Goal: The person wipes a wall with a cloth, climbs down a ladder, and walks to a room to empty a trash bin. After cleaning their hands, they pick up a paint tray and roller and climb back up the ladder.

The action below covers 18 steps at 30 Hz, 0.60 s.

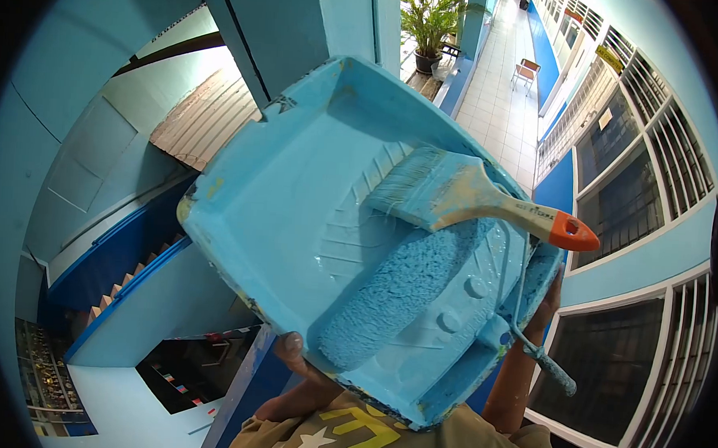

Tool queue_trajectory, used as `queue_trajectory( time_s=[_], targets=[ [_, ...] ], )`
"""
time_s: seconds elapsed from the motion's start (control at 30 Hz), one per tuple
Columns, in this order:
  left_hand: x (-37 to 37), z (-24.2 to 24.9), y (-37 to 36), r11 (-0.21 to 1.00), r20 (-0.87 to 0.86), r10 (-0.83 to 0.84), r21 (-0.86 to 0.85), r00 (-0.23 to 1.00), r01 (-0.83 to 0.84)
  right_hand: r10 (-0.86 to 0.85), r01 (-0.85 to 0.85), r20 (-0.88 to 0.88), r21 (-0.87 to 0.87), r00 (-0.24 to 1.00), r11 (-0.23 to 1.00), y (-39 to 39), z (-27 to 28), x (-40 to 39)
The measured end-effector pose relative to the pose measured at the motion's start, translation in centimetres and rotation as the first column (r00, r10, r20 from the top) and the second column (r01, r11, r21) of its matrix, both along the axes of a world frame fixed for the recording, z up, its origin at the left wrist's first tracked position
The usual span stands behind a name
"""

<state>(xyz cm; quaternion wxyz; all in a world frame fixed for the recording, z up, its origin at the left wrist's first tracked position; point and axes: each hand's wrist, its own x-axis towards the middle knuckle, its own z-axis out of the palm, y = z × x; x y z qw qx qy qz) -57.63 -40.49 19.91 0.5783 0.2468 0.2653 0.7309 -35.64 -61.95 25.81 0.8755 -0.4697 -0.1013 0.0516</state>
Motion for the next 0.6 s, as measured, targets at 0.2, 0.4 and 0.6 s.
queue_trajectory(
  time_s=[0.2,0.4,0.6],
  targets=[
    [4.2,1.5,-3.4,0.989,0.016,-0.145,-0.041,0.989,0.145,-0.026,0.016,0.076,0.123,0.997,0.992,-2.7,2.3,-0.7],
    [3.8,4.2,-4.9,0.945,0.04,-0.315,-0.08,0.948,0.317,-0.257,0.257,-0.008,0.037,0.966,0.966,-6.5,2.7,1.6],
    [1.2,3.7,-4.0,-0.477,0.424,-0.798,-0.01,-0.428,0.879,-0.167,0.171,-0.037,0.168,0.985,0.971,-8.4,3.4,2.8]
  ],
)
